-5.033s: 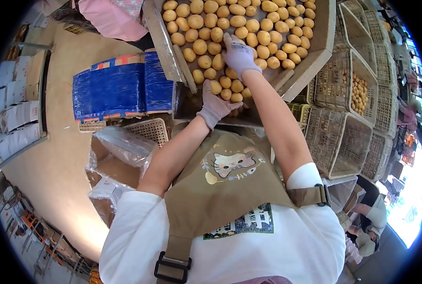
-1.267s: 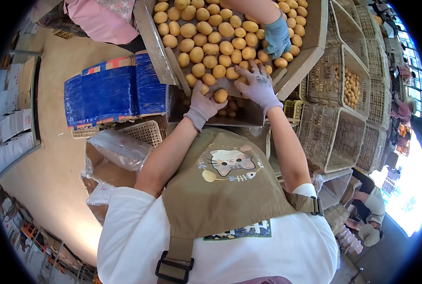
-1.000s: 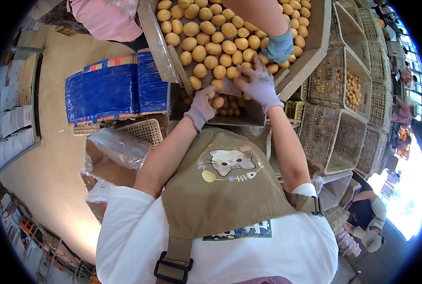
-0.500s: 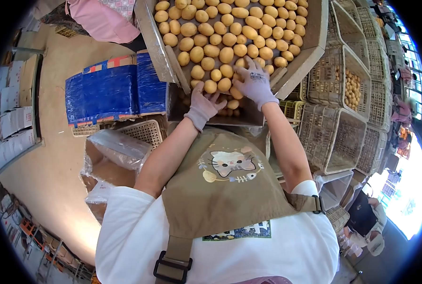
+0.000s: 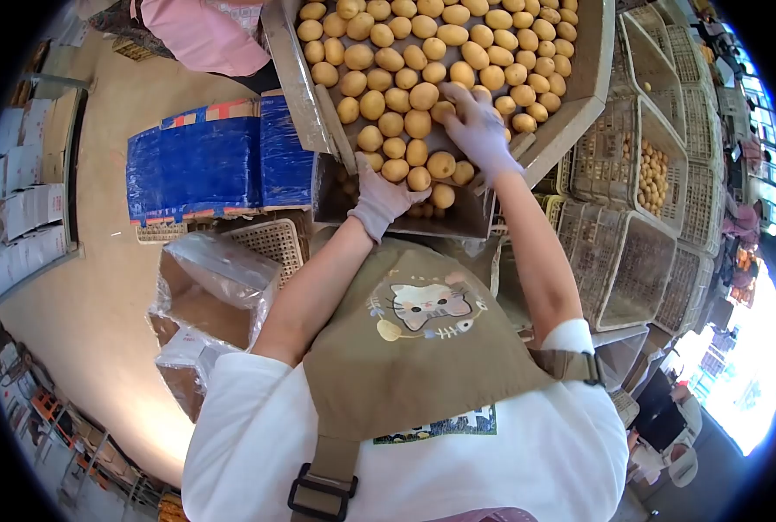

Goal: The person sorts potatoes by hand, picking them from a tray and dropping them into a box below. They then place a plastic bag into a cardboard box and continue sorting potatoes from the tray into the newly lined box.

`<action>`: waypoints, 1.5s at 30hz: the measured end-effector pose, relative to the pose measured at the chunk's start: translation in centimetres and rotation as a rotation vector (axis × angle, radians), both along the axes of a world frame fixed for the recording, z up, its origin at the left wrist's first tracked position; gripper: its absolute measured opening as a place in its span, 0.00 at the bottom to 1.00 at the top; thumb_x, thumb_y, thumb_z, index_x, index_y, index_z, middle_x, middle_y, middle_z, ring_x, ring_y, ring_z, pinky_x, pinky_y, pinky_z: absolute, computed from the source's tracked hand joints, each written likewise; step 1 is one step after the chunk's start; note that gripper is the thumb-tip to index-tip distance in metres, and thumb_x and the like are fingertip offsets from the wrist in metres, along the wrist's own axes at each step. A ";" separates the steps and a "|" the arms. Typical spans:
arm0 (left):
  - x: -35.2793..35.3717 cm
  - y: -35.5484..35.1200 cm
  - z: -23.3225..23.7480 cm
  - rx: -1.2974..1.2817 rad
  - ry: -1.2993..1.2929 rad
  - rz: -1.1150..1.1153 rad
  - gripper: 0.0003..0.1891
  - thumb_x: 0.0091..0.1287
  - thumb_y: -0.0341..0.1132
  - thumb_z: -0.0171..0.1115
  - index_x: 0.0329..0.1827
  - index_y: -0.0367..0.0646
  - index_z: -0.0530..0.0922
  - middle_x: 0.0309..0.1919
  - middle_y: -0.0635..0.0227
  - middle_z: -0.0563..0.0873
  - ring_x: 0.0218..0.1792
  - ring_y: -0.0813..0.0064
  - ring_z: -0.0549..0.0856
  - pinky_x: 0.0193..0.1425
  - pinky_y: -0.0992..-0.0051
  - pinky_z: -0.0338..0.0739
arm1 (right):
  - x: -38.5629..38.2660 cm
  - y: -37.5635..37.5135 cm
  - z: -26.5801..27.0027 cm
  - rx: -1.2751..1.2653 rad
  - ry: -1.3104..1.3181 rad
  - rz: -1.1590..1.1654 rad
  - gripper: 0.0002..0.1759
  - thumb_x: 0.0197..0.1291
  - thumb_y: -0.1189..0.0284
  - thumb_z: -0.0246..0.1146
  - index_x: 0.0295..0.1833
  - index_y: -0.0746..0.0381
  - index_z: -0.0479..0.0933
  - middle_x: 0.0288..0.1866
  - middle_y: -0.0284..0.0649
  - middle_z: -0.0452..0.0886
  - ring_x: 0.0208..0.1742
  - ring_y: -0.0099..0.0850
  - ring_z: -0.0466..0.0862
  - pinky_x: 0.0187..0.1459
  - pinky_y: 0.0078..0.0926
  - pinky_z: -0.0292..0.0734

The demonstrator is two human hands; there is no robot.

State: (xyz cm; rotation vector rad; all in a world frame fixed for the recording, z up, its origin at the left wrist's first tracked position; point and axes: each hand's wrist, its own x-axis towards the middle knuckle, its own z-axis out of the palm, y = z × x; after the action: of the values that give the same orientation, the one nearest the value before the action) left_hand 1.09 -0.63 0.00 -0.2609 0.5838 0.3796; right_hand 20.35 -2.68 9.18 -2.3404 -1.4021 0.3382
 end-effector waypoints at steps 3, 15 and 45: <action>0.1 -0.1 -0.7 0.329 0.050 -0.041 0.48 0.66 0.76 0.39 0.82 0.53 0.53 0.81 0.65 0.57 0.81 0.48 0.54 0.74 0.27 0.49 | 5.8 -6.5 3.4 0.156 -0.571 0.067 0.22 0.56 0.70 0.69 0.58 0.51 0.82 0.43 0.42 0.82 0.43 0.42 0.85 0.41 0.39 0.82; -1.1 -1.0 -5.4 0.537 0.227 -0.272 0.33 0.71 0.61 0.48 0.74 0.54 0.65 0.76 0.67 0.65 0.76 0.56 0.63 0.75 0.36 0.53 | 0.0 -5.4 0.3 -0.299 -0.125 0.078 0.23 0.61 0.52 0.62 0.55 0.53 0.82 0.64 0.47 0.77 0.61 0.47 0.80 0.66 0.52 0.68; 0.2 0.5 0.7 -0.053 0.049 -0.082 0.44 0.67 0.75 0.42 0.81 0.59 0.57 0.79 0.69 0.63 0.79 0.55 0.61 0.74 0.24 0.43 | 0.2 4.6 0.1 -0.485 -0.170 -0.175 0.22 0.69 0.60 0.58 0.63 0.60 0.71 0.59 0.54 0.82 0.57 0.54 0.84 0.53 0.50 0.80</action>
State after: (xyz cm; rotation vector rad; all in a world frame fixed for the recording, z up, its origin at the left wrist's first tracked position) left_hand 1.32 -0.08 0.66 -0.2778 0.6508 0.2922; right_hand 20.55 1.92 9.29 -2.9237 -1.2836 0.4818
